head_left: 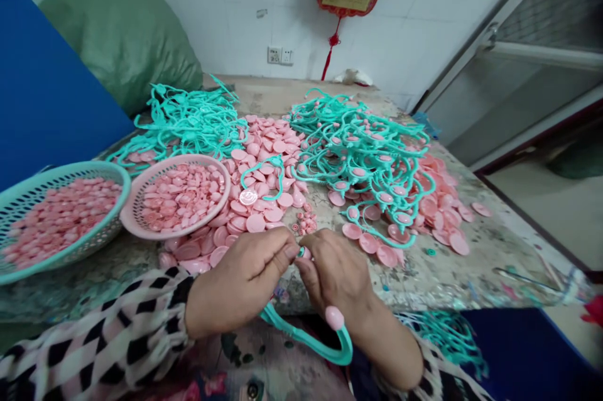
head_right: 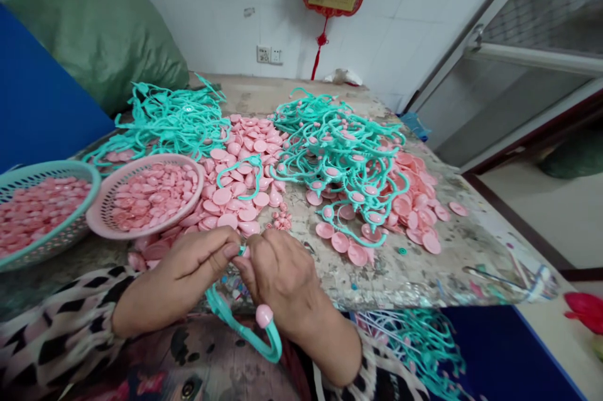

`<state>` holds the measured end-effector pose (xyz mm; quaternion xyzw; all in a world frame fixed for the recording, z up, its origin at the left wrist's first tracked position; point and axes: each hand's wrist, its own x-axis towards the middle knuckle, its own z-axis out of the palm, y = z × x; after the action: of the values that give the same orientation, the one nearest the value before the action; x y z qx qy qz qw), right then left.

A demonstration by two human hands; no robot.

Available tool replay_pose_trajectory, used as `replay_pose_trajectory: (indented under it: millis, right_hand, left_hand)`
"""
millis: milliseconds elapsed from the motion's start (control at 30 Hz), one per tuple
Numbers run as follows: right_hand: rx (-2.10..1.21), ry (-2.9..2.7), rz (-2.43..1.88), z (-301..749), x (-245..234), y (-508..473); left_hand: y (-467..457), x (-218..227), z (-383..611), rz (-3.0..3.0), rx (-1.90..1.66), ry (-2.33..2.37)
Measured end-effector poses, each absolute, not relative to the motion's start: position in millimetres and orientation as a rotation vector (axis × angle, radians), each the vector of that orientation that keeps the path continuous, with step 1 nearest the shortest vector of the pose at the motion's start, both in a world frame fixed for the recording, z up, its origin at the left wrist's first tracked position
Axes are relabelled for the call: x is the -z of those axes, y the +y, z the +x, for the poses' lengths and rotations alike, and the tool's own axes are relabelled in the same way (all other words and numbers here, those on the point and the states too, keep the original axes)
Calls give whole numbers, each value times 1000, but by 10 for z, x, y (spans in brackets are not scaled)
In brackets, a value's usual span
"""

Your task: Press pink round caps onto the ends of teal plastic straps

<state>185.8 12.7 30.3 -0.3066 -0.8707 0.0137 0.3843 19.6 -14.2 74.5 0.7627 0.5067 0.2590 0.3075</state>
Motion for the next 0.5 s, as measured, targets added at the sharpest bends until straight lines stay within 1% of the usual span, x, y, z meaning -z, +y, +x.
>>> replay_pose_trajectory:
  millis: [33, 100, 233, 367, 433, 500]
  right_hand:
    - [-80, -2218, -774, 1852, -308, 126]
    - [-309, -2204, -776, 1838, -316, 106]
    - [-995, -1959, -830, 1773, -268, -8]
    - [-1570, -1568, -827, 1661, -128, -158]
    - [-1731, -1439, -776, 1626, -69, -213]
    - [-1738, -1449, -771, 1627, -43, -245]
  left_hand:
    - [-146, -733, 199, 2030, -692, 1339]
    - [-159, -699, 201, 2083, -721, 1344]
    - [-213, -598, 183, 2276, -768, 1383]
    - [-268, -512, 138, 2405, -771, 1349]
    - [-298, -492, 118, 2402, -785, 1339]
    - [-334, -489, 104, 2334, -790, 1335]
